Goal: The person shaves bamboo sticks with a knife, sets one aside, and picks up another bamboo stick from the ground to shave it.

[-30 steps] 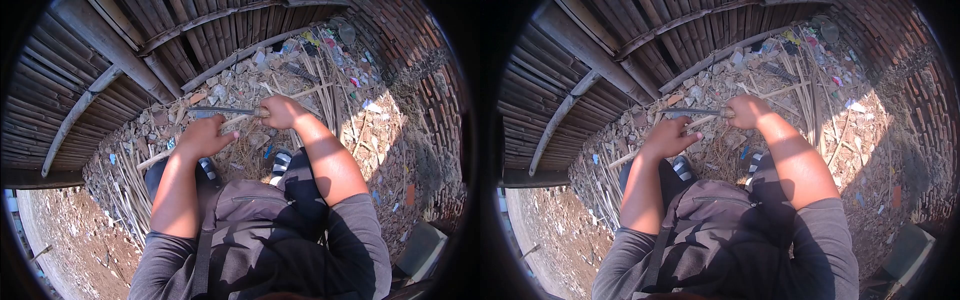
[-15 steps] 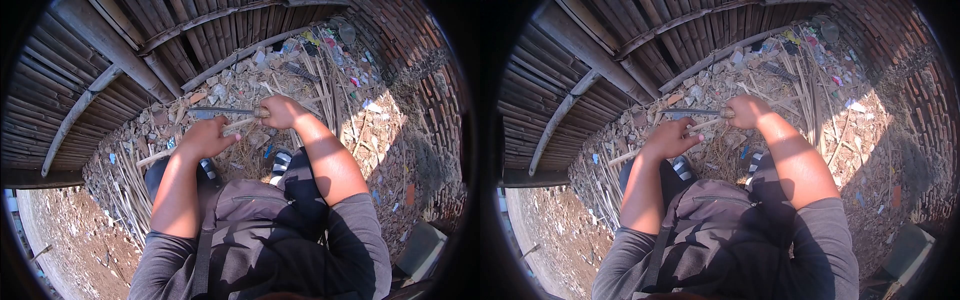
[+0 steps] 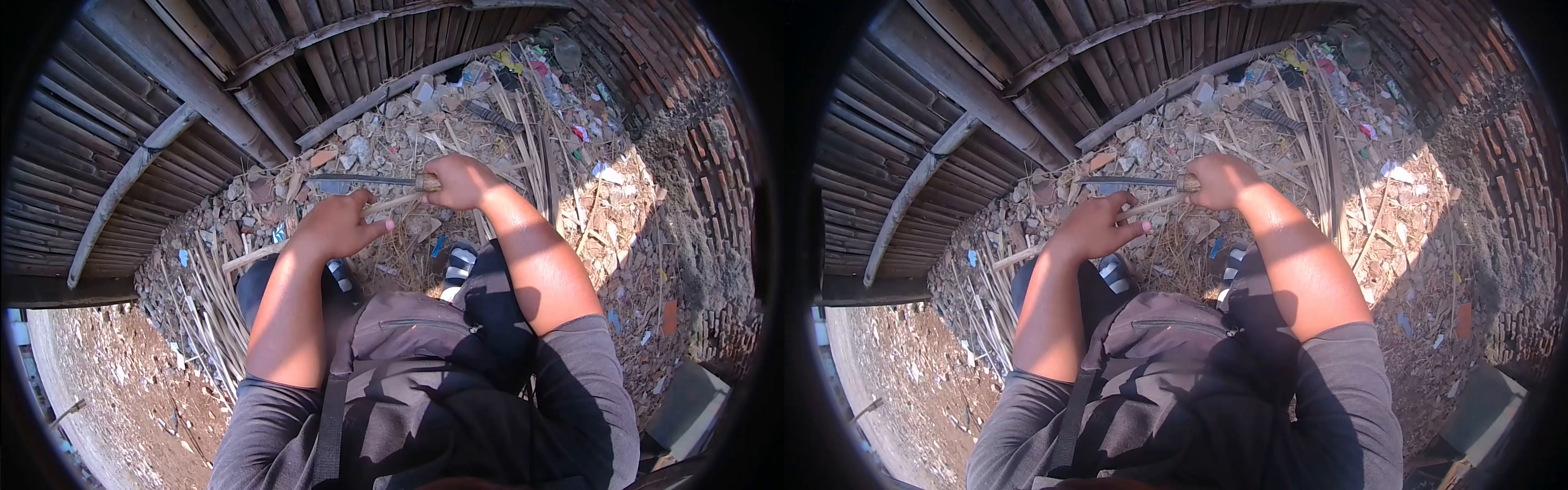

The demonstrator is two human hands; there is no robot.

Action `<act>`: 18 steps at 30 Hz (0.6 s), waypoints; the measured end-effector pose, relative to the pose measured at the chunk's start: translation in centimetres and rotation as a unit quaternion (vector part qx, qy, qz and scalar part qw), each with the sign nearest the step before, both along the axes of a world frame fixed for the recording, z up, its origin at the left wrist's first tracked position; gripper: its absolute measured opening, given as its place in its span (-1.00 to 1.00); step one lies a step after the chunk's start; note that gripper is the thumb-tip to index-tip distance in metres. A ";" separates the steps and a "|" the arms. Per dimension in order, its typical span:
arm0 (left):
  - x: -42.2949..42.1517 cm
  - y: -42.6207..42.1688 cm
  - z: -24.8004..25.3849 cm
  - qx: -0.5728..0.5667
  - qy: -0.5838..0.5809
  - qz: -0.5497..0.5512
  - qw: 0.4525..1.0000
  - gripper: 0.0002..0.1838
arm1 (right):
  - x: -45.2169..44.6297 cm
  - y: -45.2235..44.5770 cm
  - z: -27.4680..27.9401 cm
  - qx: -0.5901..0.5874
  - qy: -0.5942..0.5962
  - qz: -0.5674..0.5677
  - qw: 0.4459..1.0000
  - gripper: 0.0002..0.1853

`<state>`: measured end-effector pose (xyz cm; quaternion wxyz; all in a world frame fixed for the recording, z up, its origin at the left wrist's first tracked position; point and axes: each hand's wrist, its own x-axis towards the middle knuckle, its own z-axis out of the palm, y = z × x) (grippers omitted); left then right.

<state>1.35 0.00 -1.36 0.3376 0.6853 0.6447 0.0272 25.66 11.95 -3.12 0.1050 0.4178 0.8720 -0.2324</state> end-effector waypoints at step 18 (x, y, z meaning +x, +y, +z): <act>-0.9 0.1 -1.1 0.042 0.024 0.065 0.997 -0.19 | 1.6 0.3 0.7 0.120 0.067 -0.052 0.989 -0.55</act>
